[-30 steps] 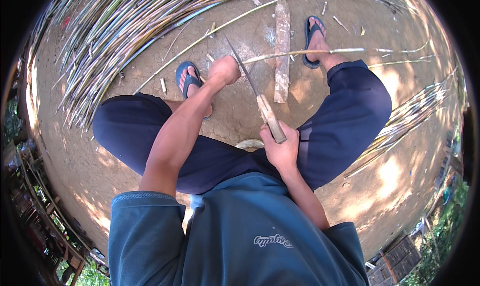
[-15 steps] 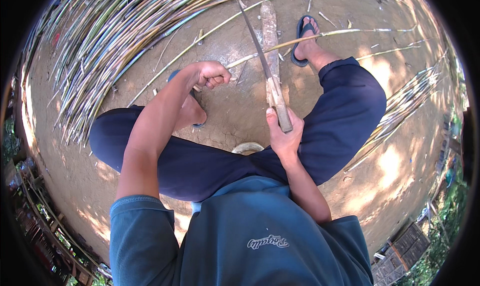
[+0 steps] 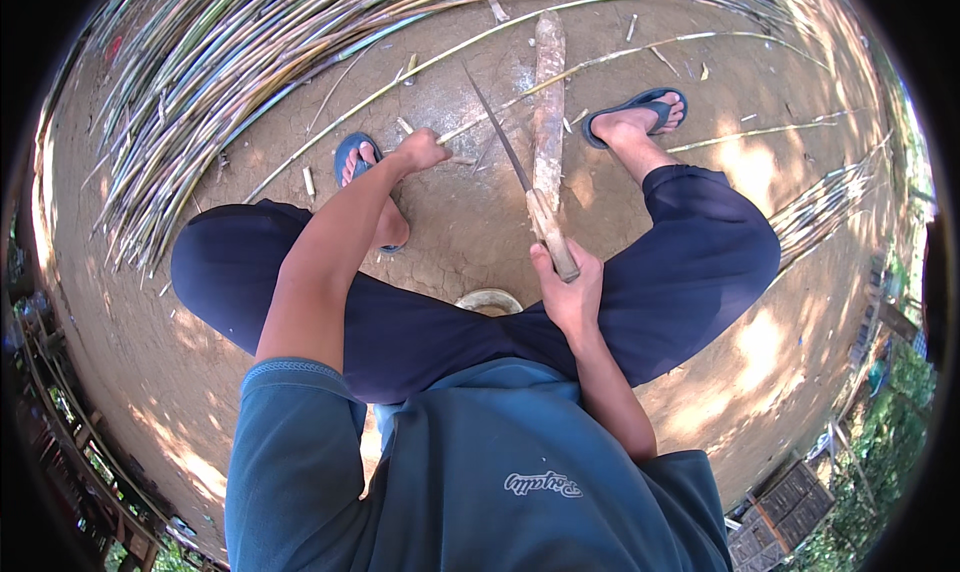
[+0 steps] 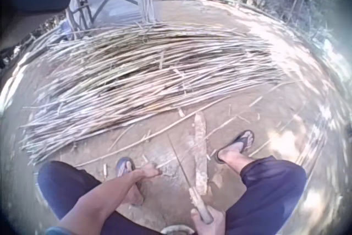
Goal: The person sits on the ground and uses a hand saw to cut long bamboo poles into shorter segments. They repeatedly pick up a pole, position it on a wooden block, and saw through it, then place the cut pieces aside.
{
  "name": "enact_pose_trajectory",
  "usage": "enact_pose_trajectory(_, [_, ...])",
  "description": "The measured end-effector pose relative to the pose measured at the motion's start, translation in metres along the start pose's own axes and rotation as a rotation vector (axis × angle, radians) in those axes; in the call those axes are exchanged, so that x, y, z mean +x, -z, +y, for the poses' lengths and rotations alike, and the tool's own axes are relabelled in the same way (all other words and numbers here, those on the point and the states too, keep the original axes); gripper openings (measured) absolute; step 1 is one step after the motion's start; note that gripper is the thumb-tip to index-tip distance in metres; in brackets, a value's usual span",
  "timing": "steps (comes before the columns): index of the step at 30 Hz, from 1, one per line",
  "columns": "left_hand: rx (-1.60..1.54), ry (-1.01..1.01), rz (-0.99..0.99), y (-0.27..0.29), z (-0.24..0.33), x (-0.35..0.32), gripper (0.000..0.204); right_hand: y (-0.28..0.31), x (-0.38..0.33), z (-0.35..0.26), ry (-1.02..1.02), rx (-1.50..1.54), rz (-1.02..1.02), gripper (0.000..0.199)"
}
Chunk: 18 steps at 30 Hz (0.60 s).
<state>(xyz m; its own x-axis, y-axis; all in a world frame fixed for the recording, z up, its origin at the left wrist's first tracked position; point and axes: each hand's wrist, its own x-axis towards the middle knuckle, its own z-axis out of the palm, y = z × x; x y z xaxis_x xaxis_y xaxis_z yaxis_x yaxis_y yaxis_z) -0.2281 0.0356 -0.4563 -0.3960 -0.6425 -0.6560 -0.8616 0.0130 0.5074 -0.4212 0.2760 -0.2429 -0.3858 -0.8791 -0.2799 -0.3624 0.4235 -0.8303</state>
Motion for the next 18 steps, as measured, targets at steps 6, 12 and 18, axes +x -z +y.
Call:
enact_pose_trajectory(6, [0.093,0.022,0.134,0.001,-0.037,-0.011,0.043,-0.008,-0.005,-0.009,-0.066,-0.052,-0.140,0.024])
enact_pose_trajectory(12, [0.101,0.039,0.113,0.001,-0.045,-0.014,0.043,-0.019,-0.012,-0.018,-0.067,-0.060,-0.200,0.022])
enact_pose_trajectory(18, [0.127,0.064,0.134,0.002,-0.028,-0.013,0.043,-0.020,-0.021,-0.018,-0.060,-0.096,-0.201,0.021])
